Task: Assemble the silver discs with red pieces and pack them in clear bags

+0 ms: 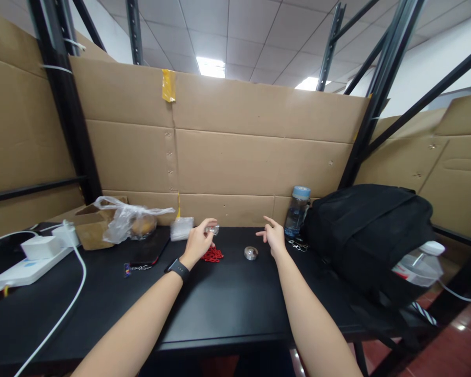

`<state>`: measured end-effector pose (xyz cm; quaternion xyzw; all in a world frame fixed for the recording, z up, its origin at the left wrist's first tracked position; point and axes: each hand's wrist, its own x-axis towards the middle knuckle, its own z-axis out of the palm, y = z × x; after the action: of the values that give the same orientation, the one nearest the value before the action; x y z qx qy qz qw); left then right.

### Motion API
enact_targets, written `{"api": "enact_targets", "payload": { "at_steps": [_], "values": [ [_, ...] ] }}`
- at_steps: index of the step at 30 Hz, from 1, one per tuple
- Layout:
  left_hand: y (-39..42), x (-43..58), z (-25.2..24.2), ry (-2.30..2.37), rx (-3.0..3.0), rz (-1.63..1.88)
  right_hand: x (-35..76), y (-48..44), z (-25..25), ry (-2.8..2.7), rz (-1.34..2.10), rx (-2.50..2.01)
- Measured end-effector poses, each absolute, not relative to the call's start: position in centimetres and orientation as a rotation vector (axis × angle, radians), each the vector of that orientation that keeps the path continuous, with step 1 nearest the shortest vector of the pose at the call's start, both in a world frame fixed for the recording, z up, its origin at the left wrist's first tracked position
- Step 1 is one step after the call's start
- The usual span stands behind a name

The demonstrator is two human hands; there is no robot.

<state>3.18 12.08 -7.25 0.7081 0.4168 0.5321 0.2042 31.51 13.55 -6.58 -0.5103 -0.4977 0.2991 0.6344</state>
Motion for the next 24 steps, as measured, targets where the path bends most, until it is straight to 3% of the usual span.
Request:
{"api": "enact_targets", "payload": {
  "at_steps": [11, 24],
  "values": [
    [11.3, 3.3, -7.0, 1.242, 1.796, 1.505, 32.0, 14.4, -7.4, -1.075, 0.633, -1.086],
    [13.2, 3.5, -8.1, 1.040, 2.089, 1.518, 32.3, 14.3, -7.0, -0.882, 0.567, -0.935]
  ]
}}
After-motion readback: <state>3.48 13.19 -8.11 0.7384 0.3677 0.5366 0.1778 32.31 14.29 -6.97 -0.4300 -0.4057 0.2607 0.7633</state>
